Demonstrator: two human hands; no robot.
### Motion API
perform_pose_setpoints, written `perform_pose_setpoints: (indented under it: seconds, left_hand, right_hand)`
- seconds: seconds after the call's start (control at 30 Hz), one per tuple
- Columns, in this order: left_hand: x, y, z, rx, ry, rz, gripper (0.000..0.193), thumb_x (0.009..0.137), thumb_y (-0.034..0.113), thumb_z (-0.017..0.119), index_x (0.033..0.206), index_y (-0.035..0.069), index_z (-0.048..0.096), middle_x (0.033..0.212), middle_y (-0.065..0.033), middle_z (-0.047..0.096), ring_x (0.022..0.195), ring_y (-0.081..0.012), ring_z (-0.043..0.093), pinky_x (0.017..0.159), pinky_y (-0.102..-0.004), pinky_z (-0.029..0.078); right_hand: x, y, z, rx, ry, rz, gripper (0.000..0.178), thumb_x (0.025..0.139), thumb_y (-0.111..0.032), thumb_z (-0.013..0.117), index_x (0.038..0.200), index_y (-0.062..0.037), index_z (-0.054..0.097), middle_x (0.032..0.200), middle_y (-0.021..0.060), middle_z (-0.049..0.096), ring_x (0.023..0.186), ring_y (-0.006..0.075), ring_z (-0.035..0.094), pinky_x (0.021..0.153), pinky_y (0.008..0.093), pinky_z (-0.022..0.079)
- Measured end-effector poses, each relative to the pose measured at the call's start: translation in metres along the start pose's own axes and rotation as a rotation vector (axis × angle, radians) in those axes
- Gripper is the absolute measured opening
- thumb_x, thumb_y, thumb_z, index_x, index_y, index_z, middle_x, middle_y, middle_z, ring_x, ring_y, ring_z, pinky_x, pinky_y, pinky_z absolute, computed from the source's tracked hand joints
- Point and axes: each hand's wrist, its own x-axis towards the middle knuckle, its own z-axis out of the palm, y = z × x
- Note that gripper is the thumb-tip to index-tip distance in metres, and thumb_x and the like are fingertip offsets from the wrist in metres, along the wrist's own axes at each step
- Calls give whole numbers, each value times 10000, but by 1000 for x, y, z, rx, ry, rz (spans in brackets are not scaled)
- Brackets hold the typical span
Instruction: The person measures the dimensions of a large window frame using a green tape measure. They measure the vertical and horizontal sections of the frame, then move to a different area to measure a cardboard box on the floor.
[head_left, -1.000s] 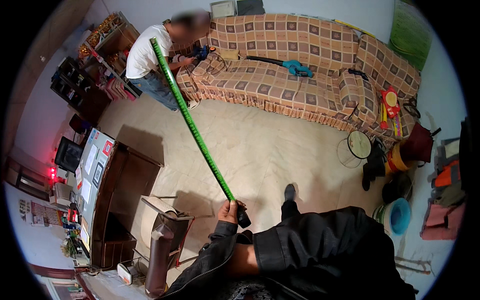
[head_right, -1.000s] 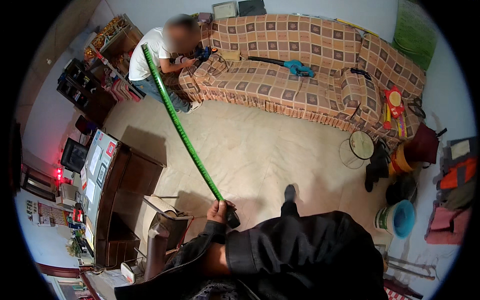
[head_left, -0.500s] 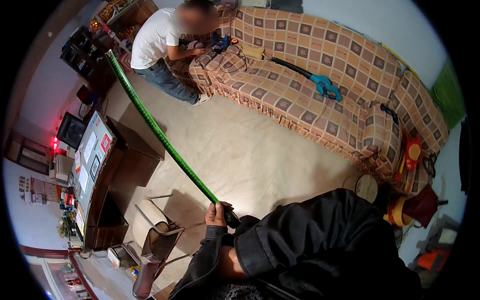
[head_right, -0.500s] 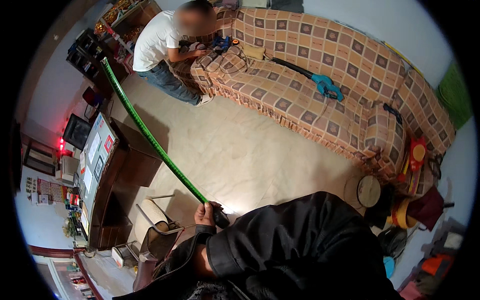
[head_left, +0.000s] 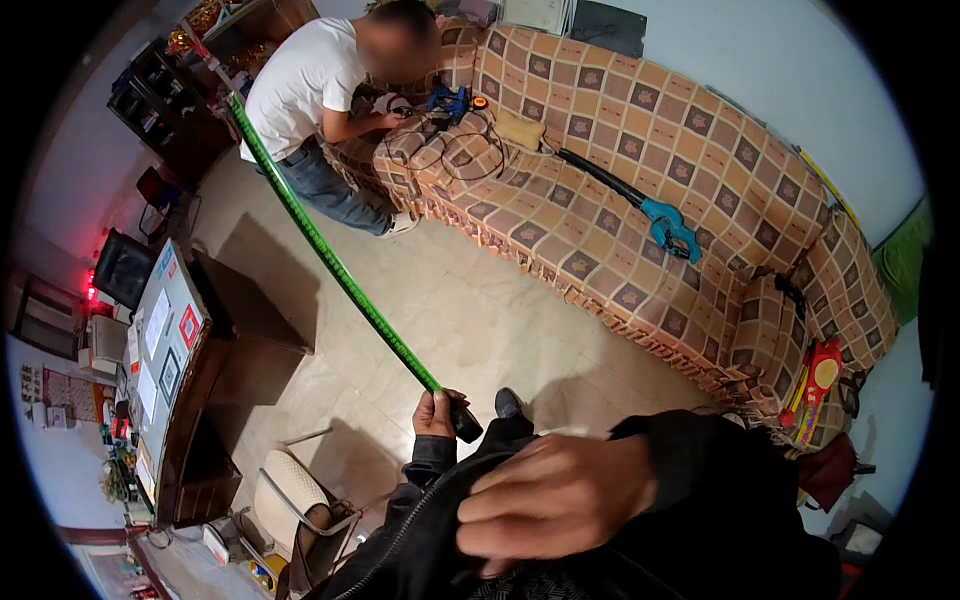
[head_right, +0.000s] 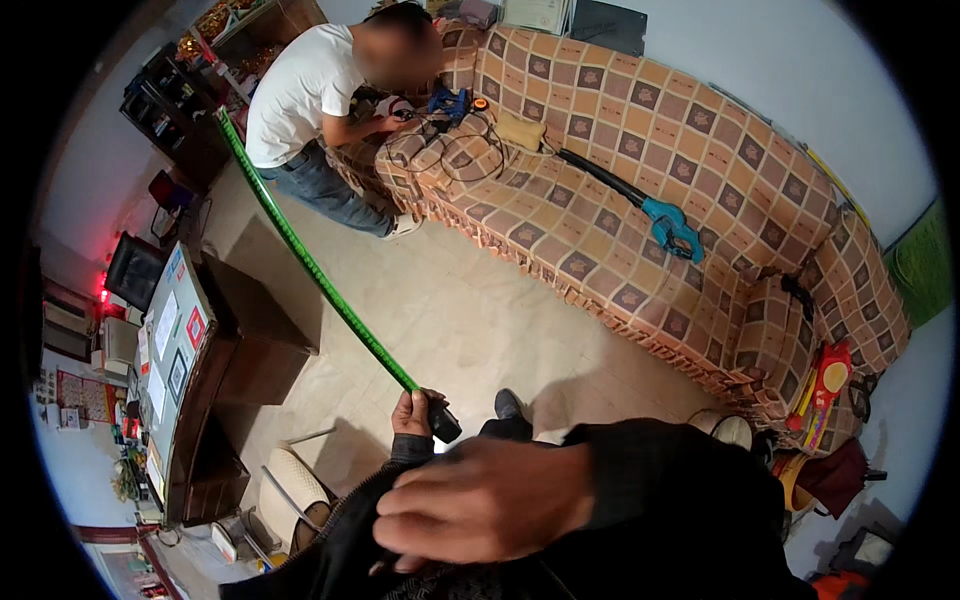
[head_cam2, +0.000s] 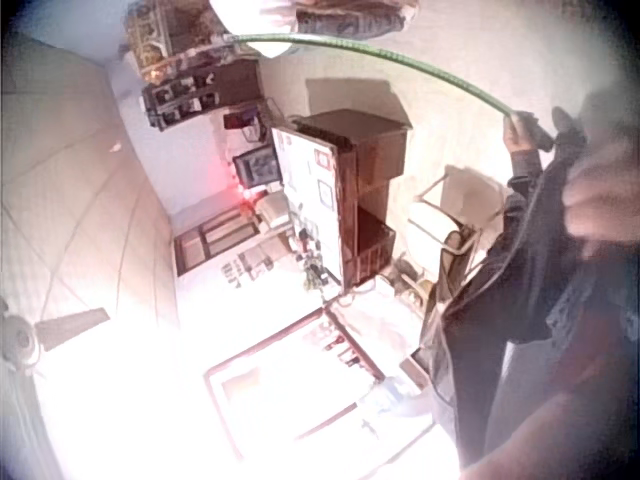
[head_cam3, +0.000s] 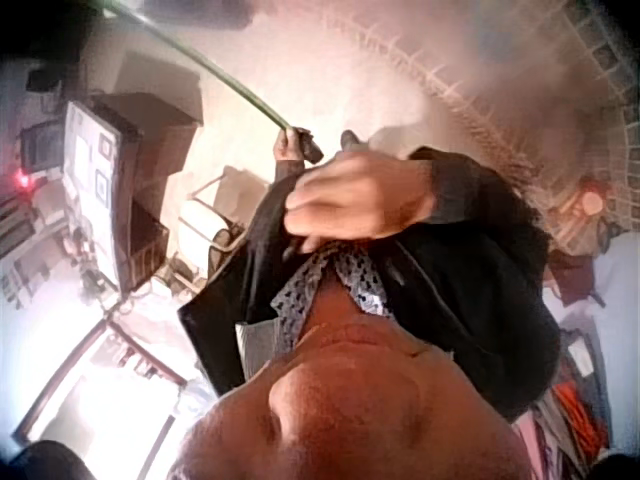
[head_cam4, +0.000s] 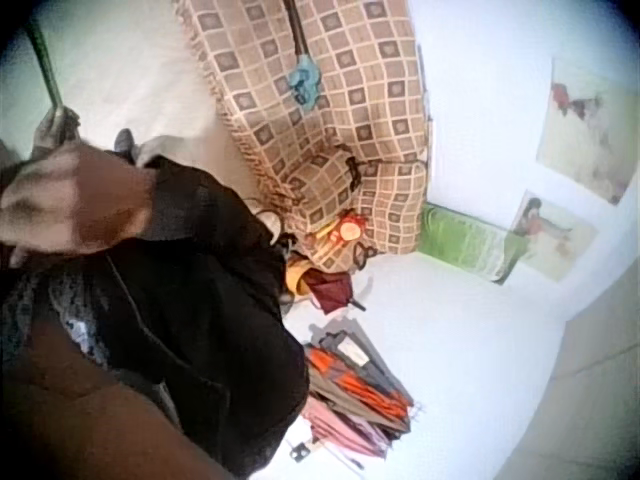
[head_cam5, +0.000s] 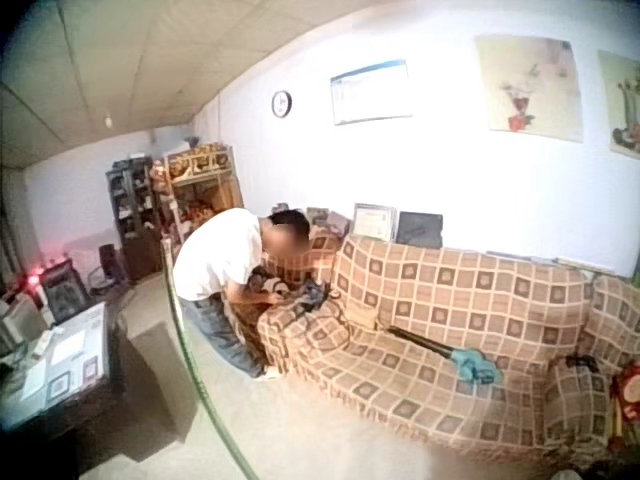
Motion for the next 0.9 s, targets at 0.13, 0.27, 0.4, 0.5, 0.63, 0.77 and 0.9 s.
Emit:
perform_pose_setpoints:
  seconds: [0.13, 0.27, 0.4, 0.5, 0.63, 0.77, 0.9]
  left_hand:
    - [51, 43, -24, -8, 70, 126, 285, 1114, 273, 537, 1014, 25, 637, 935, -102, 723, 830, -204, 691, 799, -370, 584]
    - [94, 67, -6, 8, 99, 128, 298, 1113, 288, 536, 1019, 27, 643, 931, -103, 724, 832, -195, 692, 795, -366, 583]
    - [112, 66, -2, 63, 172, 151, 327, 1107, 320, 547, 1007, 25, 649, 921, -103, 727, 815, -191, 687, 778, -352, 577]
    - [104, 64, 8, 46, 290, 150, 338, 1104, 330, 556, 1006, 21, 651, 921, -102, 727, 819, -192, 687, 776, -352, 574]
    - [86, 67, 16, 104, 421, 231, 334, 1111, 310, 542, 1000, 15, 652, 934, -115, 726, 833, -204, 691, 783, -350, 571]
    - [89, 62, 61, 109, 468, 224, 334, 1116, 299, 534, 1021, 8, 667, 945, -107, 727, 838, -195, 687, 787, -344, 561]
    - [70, 63, 73, 135, 569, 196, 333, 1121, 278, 523, 1013, 1, 674, 953, -110, 729, 843, -199, 691, 799, -343, 560]
  right_hand:
    - [11, 25, -54, 426, 199, 406, 132, 953, -39, 714, 1012, -14, 599, 945, 121, 684, 792, 199, 711, 634, 332, 582]
    - [-32, 38, -99, 474, 938, 744, 112, 1009, -143, 653, 962, -72, 581, 864, 26, 605, 777, 130, 635, 661, 327, 535]
    - [-52, 95, -107, 563, 755, 935, 262, 1088, -320, 537, 1011, -72, 568, 900, 6, 537, 808, 116, 514, 716, 282, 458]
    - [-43, 127, -108, 1084, 423, 1032, 724, 1102, -580, 346, 1377, 61, 540, 1243, 238, 691, 1111, 340, 707, 892, 444, 614]
    - [-32, 145, -126, 1753, 37, 1080, 899, 1036, -700, 374, 1584, 10, 323, 1416, 262, 581, 1194, 343, 660, 1006, 492, 556]
    - [-42, 143, -161, 1697, 66, 1116, 896, 1036, -696, 405, 1595, -5, 296, 1435, 254, 563, 1189, 320, 646, 1013, 451, 538]
    - [-37, 187, -171, 1587, 46, 906, 873, 1048, -686, 379, 1563, 18, 328, 1360, 274, 592, 1121, 307, 666, 903, 425, 572]
